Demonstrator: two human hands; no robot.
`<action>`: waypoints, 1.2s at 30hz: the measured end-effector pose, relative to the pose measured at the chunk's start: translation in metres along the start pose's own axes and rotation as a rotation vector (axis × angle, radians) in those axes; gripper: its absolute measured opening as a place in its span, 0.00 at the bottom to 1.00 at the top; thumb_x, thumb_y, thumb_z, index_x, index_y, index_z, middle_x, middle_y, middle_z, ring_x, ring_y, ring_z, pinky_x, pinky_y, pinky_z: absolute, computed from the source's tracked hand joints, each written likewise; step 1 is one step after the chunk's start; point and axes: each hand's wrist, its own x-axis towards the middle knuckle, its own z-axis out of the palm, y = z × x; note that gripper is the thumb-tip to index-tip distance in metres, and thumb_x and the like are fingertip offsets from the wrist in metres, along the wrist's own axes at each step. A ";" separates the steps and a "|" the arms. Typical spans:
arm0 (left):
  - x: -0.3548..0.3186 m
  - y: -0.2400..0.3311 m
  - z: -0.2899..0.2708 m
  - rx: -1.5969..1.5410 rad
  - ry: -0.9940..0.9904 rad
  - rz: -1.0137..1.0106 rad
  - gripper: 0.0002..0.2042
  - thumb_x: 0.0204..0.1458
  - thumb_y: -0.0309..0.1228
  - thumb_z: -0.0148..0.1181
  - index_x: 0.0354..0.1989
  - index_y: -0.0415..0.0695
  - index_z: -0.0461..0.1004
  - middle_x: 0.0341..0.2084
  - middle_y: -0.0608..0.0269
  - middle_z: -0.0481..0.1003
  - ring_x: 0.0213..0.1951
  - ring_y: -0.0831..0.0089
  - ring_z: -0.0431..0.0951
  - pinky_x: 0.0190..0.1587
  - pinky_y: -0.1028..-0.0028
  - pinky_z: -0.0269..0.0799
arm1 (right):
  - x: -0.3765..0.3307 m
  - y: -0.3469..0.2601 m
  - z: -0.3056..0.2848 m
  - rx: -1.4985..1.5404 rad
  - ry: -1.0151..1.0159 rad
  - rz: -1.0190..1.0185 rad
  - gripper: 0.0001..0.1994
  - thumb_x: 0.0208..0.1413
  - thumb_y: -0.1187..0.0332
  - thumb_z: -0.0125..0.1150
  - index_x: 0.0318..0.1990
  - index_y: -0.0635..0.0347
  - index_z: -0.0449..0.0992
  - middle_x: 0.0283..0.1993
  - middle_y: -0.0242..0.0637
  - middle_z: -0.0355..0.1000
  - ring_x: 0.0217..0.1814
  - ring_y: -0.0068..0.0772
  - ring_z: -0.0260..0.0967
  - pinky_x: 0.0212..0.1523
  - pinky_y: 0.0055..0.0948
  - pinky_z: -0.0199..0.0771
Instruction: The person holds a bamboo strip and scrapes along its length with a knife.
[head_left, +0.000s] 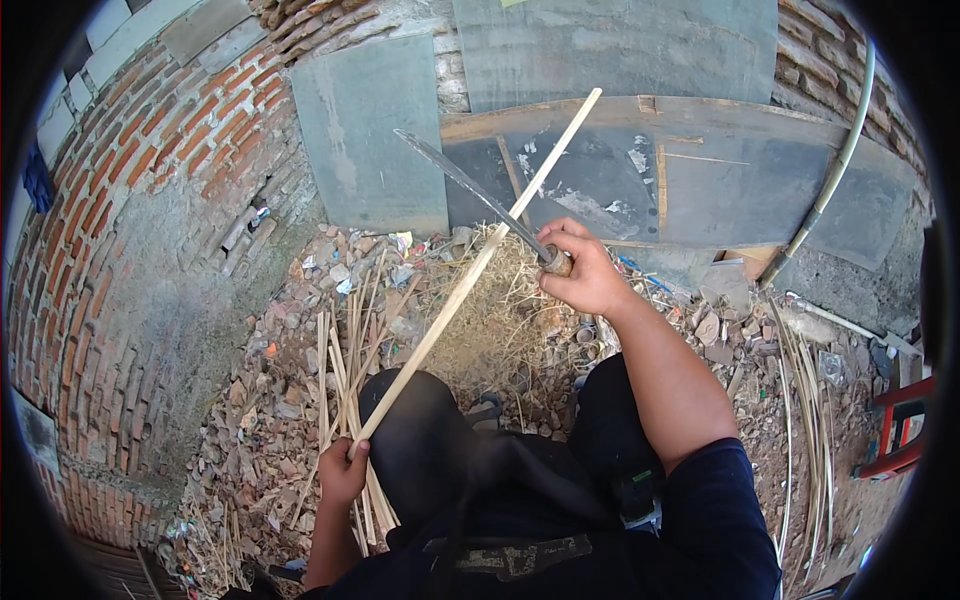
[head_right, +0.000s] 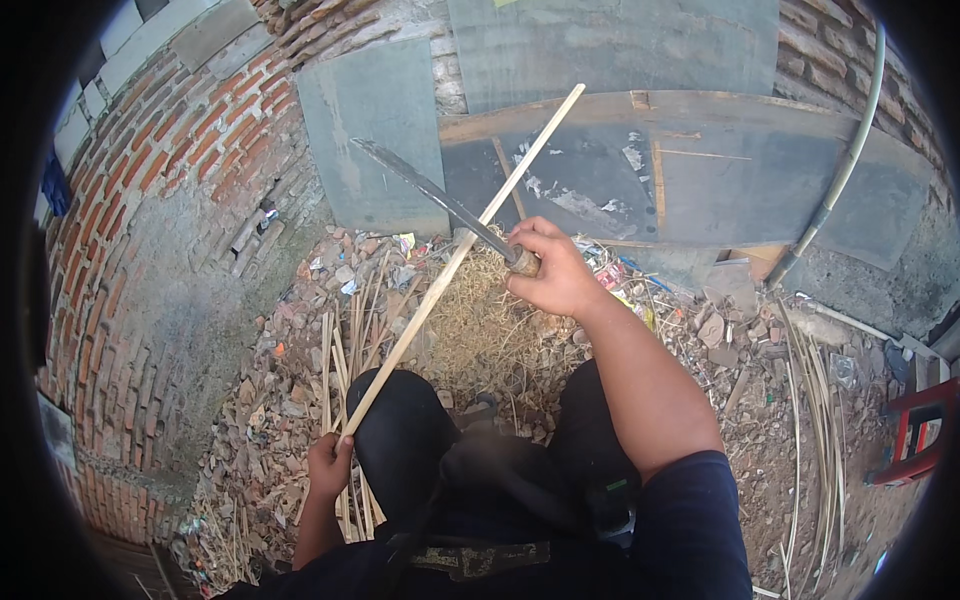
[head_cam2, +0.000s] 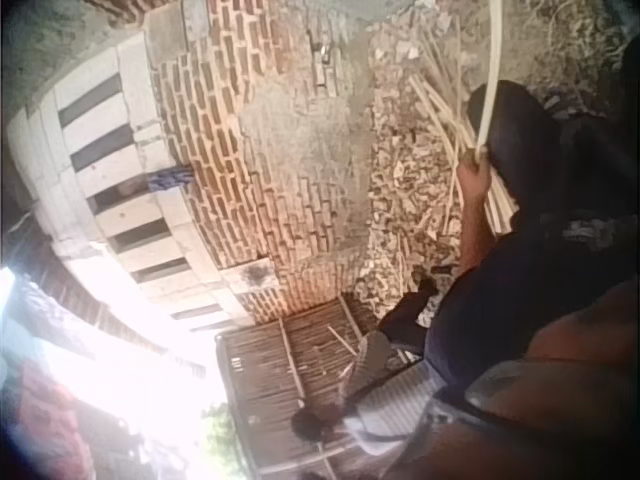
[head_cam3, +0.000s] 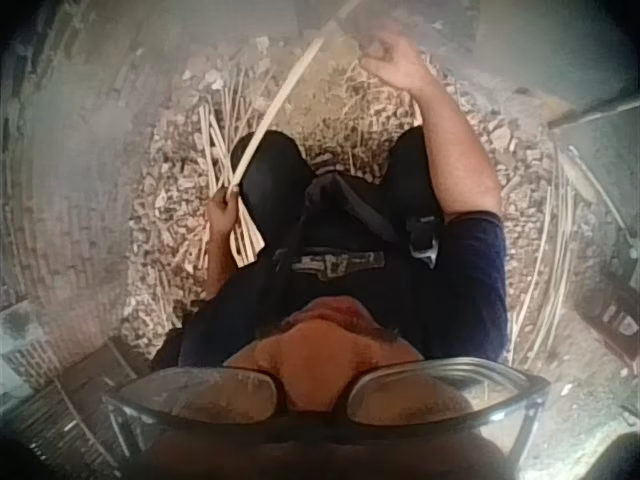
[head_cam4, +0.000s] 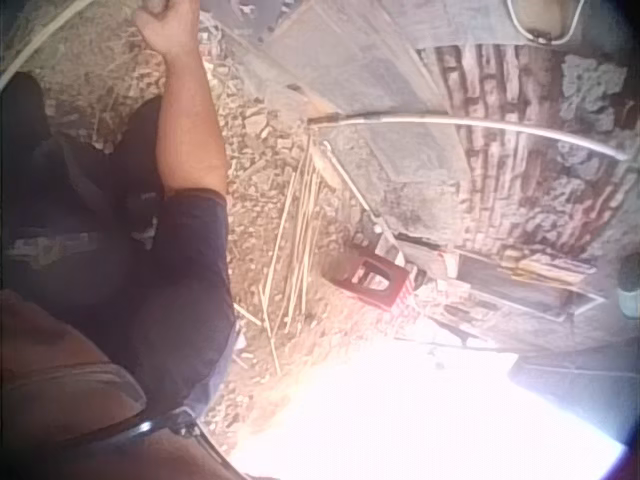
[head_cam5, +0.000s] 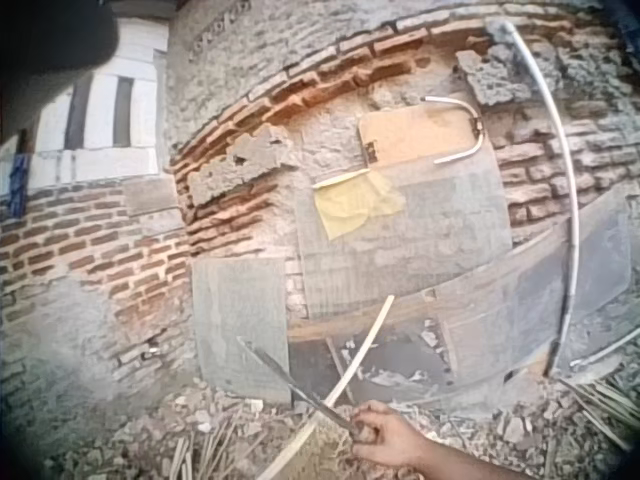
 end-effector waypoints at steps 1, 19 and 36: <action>-0.001 -0.001 0.002 -0.017 0.035 -0.020 0.20 0.61 0.38 0.62 0.20 0.38 0.68 0.13 0.65 0.65 0.19 0.79 0.63 0.22 0.70 0.59 | 0.001 -0.003 -0.003 0.000 -0.006 -0.004 0.20 0.41 0.69 0.68 0.46 0.61 0.78 0.51 0.46 0.74 0.53 0.47 0.73 0.54 0.38 0.72; -0.033 0.010 0.015 -0.119 0.026 -0.148 0.20 0.62 0.41 0.61 0.24 0.37 0.71 0.14 0.64 0.68 0.20 0.77 0.66 0.23 0.69 0.62 | 0.004 -0.034 0.032 -0.548 -0.552 -0.032 0.17 0.47 0.60 0.65 0.45 0.52 0.75 0.30 0.42 0.78 0.35 0.52 0.78 0.36 0.50 0.77; -0.032 -0.003 0.029 0.057 0.105 -0.093 0.22 0.67 0.42 0.47 0.25 0.38 0.71 0.18 0.42 0.71 0.24 0.41 0.74 0.27 0.54 0.66 | 0.022 -0.029 0.048 -0.636 -0.642 0.129 0.13 0.51 0.61 0.65 0.42 0.55 0.75 0.34 0.43 0.79 0.39 0.50 0.79 0.41 0.48 0.79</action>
